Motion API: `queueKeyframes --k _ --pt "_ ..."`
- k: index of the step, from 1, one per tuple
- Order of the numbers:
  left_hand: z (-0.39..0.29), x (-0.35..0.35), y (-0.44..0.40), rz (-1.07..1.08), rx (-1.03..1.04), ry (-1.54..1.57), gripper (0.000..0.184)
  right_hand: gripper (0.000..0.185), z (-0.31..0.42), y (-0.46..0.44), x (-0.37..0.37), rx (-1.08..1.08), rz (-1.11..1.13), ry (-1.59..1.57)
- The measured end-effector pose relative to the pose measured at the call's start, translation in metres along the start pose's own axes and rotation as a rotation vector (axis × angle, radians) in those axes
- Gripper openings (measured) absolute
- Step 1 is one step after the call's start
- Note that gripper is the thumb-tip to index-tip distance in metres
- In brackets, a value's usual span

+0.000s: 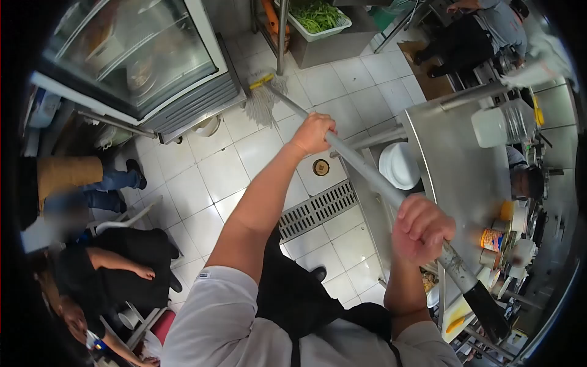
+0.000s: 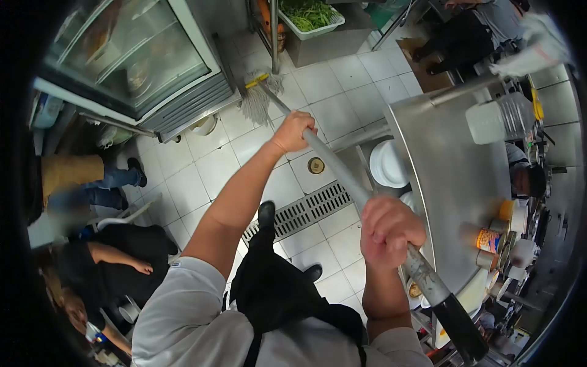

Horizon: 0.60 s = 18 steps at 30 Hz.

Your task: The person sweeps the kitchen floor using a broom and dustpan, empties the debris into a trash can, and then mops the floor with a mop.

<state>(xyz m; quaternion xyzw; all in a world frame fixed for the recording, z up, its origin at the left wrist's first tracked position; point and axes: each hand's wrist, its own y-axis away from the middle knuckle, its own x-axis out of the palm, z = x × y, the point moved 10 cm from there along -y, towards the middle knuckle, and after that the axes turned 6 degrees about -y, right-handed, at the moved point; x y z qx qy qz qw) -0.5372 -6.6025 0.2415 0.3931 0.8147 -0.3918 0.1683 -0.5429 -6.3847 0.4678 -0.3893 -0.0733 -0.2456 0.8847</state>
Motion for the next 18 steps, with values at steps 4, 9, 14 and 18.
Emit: queueKeyframes --k 4,9,14,18 --pt "0.122 -0.019 -0.03 0.064 -0.072 -0.082 0.011 0.03 -0.113 -0.013 -0.002 -0.057 -0.042 0.002" --pt "0.287 -0.078 -0.006 0.079 -0.41 -0.422 0.058 0.012 -0.295 -0.016 0.043 0.009 0.045 0.236" --pt "0.307 -0.1 0.007 0.272 -0.61 -0.396 0.06 0.022 -0.299 -0.026 0.079 0.115 0.14 0.31" --pt "0.268 -0.089 0.014 0.252 -0.532 -0.427 0.05 0.022 -0.24 -0.006 0.074 0.167 0.104 0.375"
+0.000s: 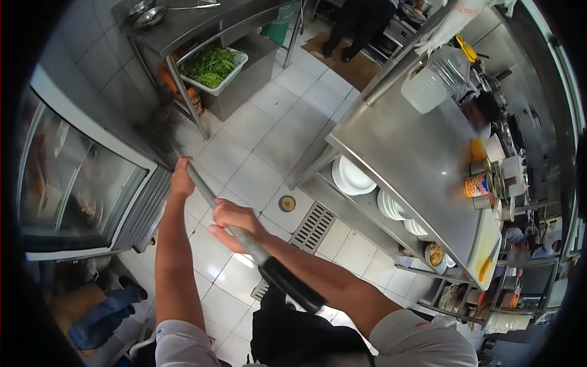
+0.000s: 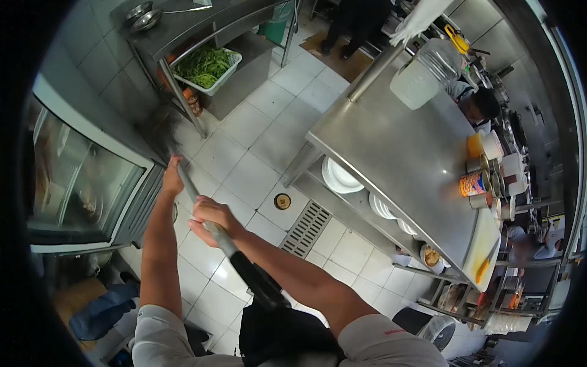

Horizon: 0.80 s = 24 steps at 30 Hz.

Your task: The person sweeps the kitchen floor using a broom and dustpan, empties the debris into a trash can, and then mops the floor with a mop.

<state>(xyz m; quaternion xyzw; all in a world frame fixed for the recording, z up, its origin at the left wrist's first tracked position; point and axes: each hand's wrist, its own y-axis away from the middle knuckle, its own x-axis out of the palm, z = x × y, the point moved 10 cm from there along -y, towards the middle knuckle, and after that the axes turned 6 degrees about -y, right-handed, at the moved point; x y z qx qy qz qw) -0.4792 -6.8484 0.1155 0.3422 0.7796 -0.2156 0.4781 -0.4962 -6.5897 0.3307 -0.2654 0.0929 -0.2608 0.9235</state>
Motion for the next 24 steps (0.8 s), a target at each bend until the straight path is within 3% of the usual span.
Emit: queueKeyframes --k 5,8,9,12,15,17,19,23,24 --pt "-0.074 0.021 0.046 -0.055 0.315 0.062 0.032 0.014 0.118 0.041 -0.047 0.054 -0.045 0.005" --pt "-0.162 0.0 0.106 -0.012 0.463 0.195 0.025 0.008 0.195 0.073 -0.083 0.003 -0.177 0.037" --pt "-0.194 -0.021 0.136 -0.098 0.556 0.241 0.028 0.011 0.232 0.076 -0.088 0.011 -0.171 0.038" --pt "-0.258 -0.033 0.211 0.053 0.649 0.341 0.019 0.017 0.329 0.1 -0.107 -0.044 -0.436 -0.054" --pt "-0.317 -0.036 0.293 0.356 0.782 0.461 0.011 0.029 0.43 0.117 -0.11 -0.243 -0.41 -0.052" --pt "-0.35 -0.044 0.348 0.51 0.9 0.597 0.015 0.029 0.478 0.124 -0.1 -0.326 -0.186 -0.231" --pt "-0.366 -0.033 0.385 0.627 0.954 0.63 0.016 0.032 0.506 0.134 -0.088 -0.467 -0.183 -0.222" --pt "-0.367 -0.036 0.38 0.392 1.005 0.712 0.026 0.032 0.505 0.153 -0.078 -0.524 -0.361 -0.067" --pt "-0.36 -0.03 0.368 0.351 1.029 0.697 0.025 0.03 0.497 0.159 -0.072 -0.509 -0.491 0.171"
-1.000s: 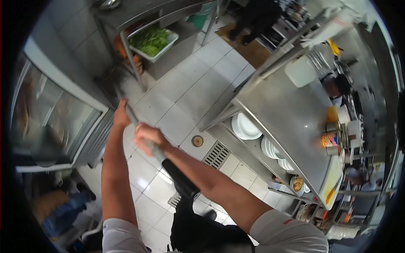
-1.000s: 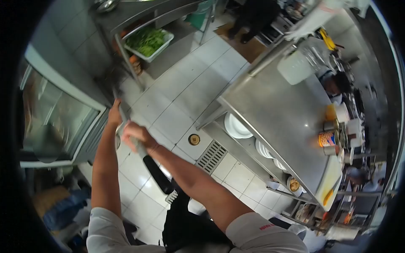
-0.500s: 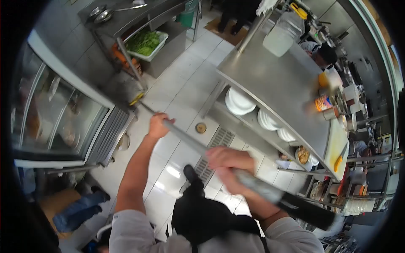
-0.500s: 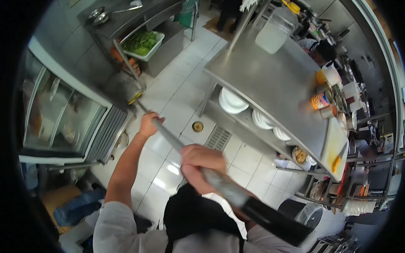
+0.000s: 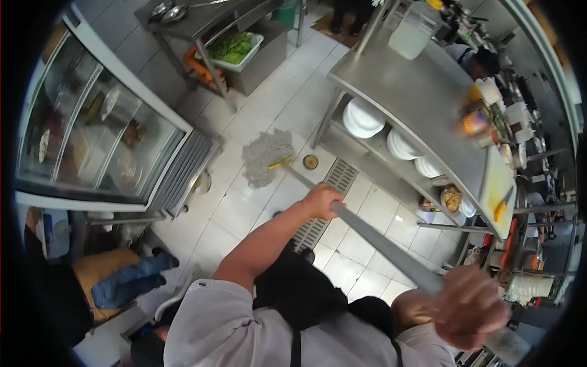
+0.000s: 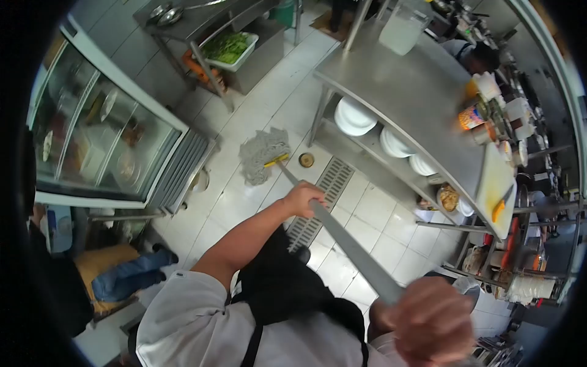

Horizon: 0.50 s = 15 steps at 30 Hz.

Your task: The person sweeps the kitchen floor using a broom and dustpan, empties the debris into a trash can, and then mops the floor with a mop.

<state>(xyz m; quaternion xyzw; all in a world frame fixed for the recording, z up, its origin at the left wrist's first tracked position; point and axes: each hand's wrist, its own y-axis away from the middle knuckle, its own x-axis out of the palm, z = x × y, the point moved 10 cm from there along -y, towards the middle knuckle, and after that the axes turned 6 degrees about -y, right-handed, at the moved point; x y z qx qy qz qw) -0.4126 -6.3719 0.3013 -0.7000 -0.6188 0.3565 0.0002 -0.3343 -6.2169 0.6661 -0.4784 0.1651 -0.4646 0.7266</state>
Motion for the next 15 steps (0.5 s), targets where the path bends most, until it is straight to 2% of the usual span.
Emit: queueKeyframes --k 2,4,5,8,10,12,13,14,15 --pt "0.04 -0.014 -0.006 -0.02 0.017 -0.071 0.023 0.026 -0.032 0.012 0.024 0.171 0.336 -0.127" --pt "0.1 -0.032 -0.013 0.016 -0.047 -0.138 0.014 0.024 -0.062 0.043 0.021 0.071 -0.012 0.003" --pt "0.133 -0.038 -0.015 0.056 -0.11 -0.16 0.016 0.019 -0.089 0.059 0.026 0.135 0.095 0.051" --pt "0.216 -0.085 -0.022 -0.053 -0.256 -0.399 0.017 0.012 -0.177 0.11 0.037 0.19 0.003 0.123" --pt "0.239 -0.122 -0.022 -0.287 -0.263 -0.697 0.015 0.014 -0.241 0.135 0.056 0.402 0.017 0.223" --pt "0.255 -0.145 -0.021 -0.314 -0.292 -0.684 0.02 0.014 -0.266 0.122 0.078 0.432 0.055 0.28" --pt "0.27 -0.152 -0.028 -0.236 -0.314 -0.531 0.025 0.015 -0.28 0.113 0.089 0.447 0.074 0.305" --pt "0.272 -0.164 -0.039 -0.162 -0.337 -0.381 0.03 0.015 -0.282 0.098 0.096 0.435 -0.001 0.271" --pt "0.252 -0.18 -0.048 -0.144 -0.29 -0.385 0.03 0.015 -0.279 0.076 0.105 0.417 -0.033 0.245"
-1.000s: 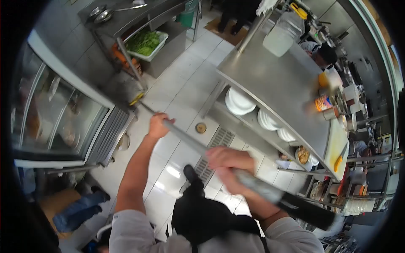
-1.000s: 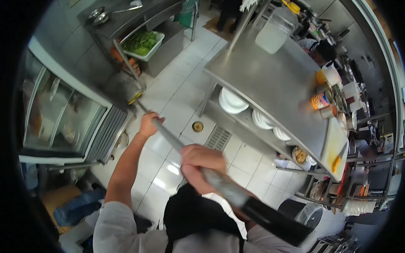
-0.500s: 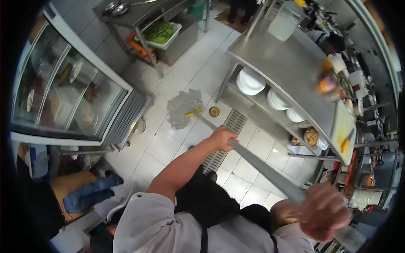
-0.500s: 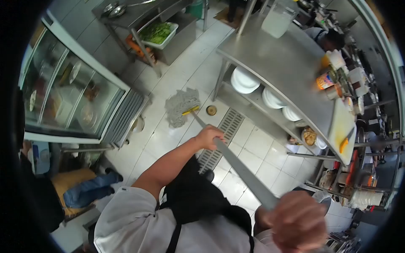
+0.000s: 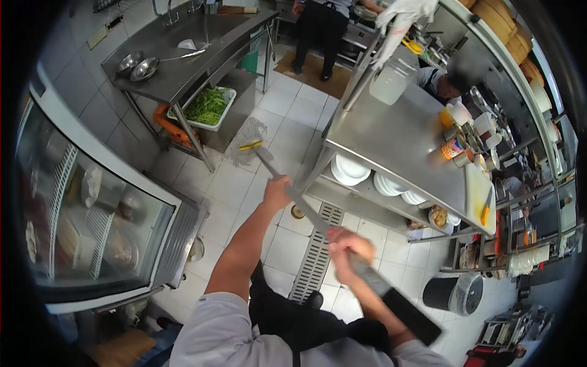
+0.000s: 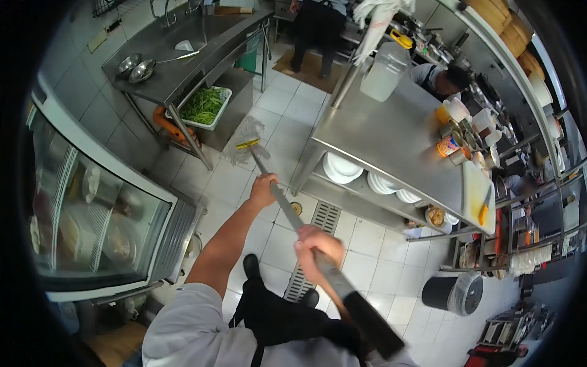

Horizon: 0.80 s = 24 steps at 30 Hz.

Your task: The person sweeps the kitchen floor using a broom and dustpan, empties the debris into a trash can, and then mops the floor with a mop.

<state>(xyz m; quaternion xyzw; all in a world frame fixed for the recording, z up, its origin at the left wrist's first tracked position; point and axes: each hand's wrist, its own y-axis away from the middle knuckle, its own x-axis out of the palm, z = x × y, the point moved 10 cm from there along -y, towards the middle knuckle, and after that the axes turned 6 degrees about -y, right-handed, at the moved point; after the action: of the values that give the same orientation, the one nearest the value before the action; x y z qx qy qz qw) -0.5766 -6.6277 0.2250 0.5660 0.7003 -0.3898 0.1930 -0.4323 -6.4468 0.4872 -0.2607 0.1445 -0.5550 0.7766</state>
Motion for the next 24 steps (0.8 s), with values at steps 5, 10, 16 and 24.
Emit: queueKeyframes --k 5,10,16,24 --pt "-0.083 -0.065 -0.008 0.078 0.091 0.349 0.036 0.019 0.123 -0.085 0.032 -0.051 -0.011 0.028" --pt "-0.122 -0.064 0.012 0.326 0.374 0.582 0.031 0.029 0.166 -0.123 0.056 -0.304 0.165 -0.284" --pt "-0.083 -0.049 -0.06 0.109 0.457 0.544 0.031 0.026 0.108 -0.144 0.054 -0.361 0.078 -0.113" --pt "0.07 0.039 -0.21 0.29 0.099 0.135 0.024 0.016 -0.126 -0.177 0.045 -0.386 -0.095 0.22"
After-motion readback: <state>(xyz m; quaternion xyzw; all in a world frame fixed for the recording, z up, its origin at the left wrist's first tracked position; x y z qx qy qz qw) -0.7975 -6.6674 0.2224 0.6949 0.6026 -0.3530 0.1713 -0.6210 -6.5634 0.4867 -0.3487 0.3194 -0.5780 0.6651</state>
